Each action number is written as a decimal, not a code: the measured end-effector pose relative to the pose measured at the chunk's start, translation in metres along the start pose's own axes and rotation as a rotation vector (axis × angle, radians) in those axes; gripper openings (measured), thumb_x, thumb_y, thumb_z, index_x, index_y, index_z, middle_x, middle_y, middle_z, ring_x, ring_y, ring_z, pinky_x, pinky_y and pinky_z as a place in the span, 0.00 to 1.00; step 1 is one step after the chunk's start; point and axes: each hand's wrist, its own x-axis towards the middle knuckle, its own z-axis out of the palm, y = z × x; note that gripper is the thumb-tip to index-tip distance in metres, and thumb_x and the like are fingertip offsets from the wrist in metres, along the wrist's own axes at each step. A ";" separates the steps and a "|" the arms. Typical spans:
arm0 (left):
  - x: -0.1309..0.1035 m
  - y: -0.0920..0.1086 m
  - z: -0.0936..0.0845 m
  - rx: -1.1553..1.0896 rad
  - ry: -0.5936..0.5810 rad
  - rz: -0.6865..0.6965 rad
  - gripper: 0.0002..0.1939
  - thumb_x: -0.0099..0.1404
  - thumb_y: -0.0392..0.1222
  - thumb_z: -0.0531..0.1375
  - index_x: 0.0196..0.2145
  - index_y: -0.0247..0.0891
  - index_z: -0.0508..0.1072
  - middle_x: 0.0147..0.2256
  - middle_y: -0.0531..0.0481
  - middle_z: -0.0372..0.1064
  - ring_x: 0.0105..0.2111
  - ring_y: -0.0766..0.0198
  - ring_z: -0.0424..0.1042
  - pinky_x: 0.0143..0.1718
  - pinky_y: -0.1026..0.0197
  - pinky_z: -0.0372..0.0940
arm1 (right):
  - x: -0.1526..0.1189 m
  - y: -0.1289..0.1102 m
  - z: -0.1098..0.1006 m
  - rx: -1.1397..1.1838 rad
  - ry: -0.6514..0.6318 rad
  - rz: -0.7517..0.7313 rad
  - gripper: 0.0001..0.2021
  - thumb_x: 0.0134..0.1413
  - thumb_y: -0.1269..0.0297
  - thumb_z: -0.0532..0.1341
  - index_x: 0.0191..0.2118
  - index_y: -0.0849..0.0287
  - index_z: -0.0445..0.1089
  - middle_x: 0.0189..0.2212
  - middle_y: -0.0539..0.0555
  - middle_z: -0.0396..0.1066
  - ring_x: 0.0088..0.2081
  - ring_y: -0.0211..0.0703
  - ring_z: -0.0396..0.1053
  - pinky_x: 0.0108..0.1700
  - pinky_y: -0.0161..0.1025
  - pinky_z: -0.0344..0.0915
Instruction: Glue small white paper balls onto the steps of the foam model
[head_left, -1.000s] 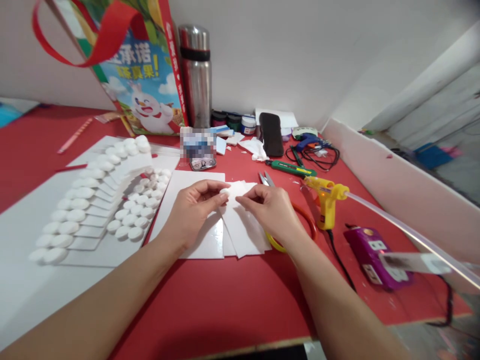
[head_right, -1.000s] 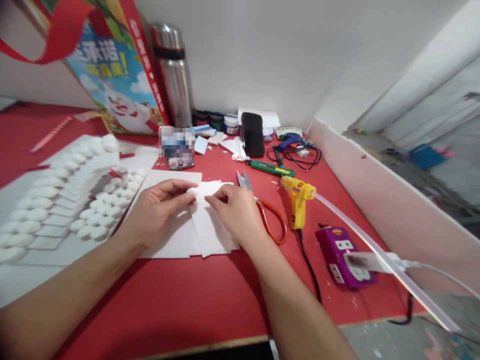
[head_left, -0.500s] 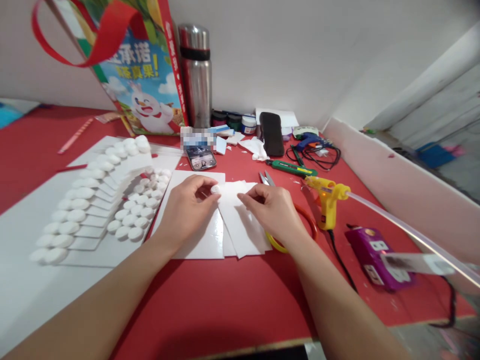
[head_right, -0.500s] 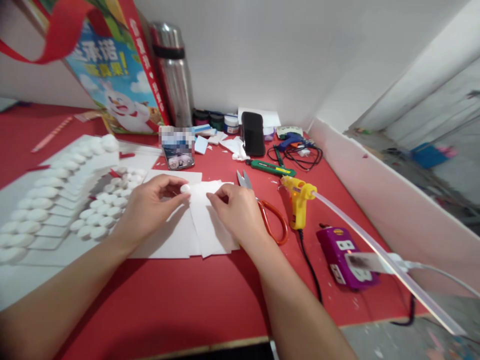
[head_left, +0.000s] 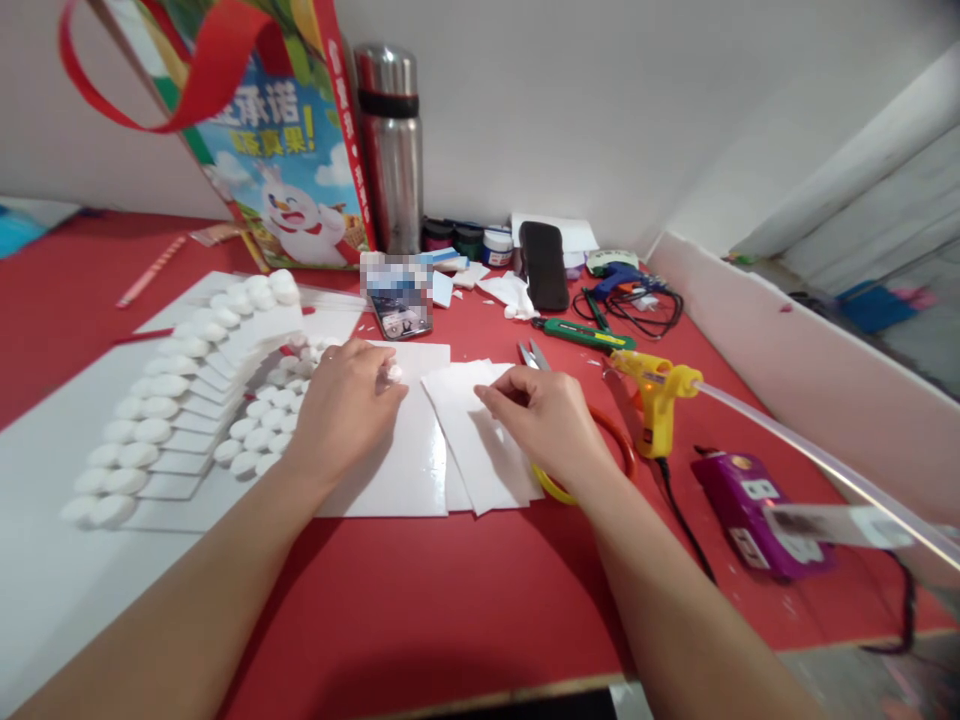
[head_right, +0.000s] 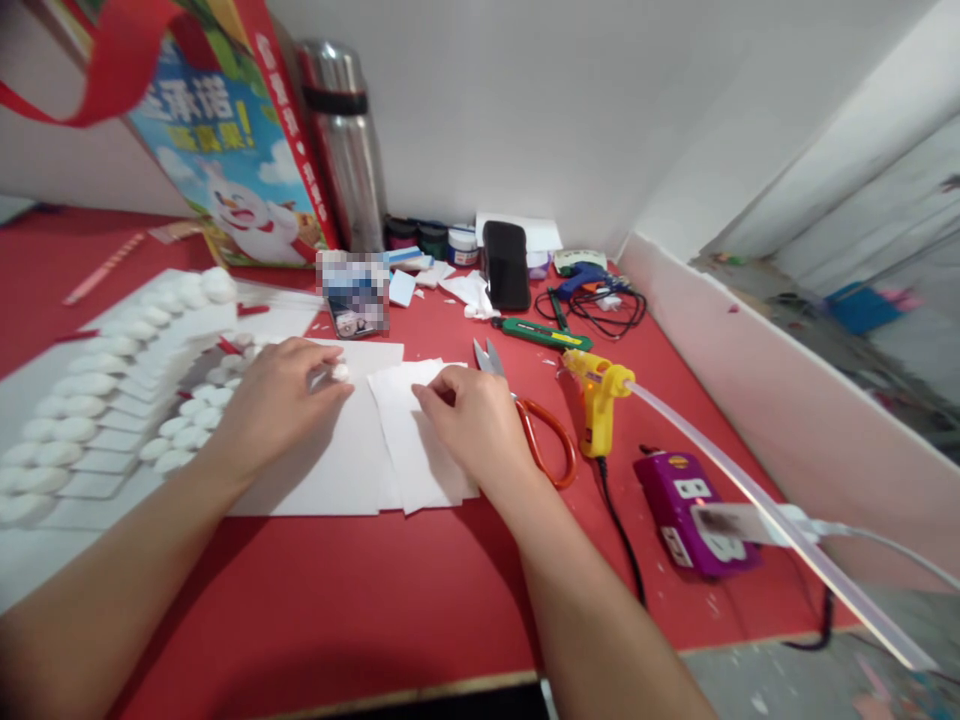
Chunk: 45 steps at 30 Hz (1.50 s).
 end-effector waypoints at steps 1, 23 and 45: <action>0.000 0.000 0.000 -0.007 -0.004 0.002 0.14 0.61 0.40 0.60 0.45 0.39 0.78 0.46 0.38 0.75 0.48 0.39 0.71 0.52 0.40 0.65 | 0.000 0.000 0.000 0.002 0.002 0.002 0.14 0.57 0.60 0.66 0.22 0.57 0.70 0.18 0.48 0.68 0.22 0.37 0.60 0.30 0.39 0.56; -0.008 0.026 0.002 -0.317 0.077 0.026 0.15 0.68 0.36 0.55 0.51 0.39 0.74 0.50 0.44 0.71 0.42 0.59 0.73 0.49 0.53 0.70 | -0.008 -0.013 0.001 -0.363 -0.264 -0.098 0.10 0.52 0.61 0.69 0.35 0.60 0.71 0.37 0.56 0.75 0.32 0.42 0.66 0.32 0.38 0.55; -0.004 0.019 0.009 -0.205 0.039 0.077 0.26 0.68 0.31 0.56 0.62 0.39 0.71 0.60 0.45 0.72 0.59 0.51 0.69 0.61 0.46 0.64 | 0.002 -0.003 -0.039 -0.839 -0.131 0.324 0.17 0.62 0.57 0.58 0.52 0.63 0.69 0.47 0.67 0.75 0.46 0.61 0.75 0.36 0.44 0.61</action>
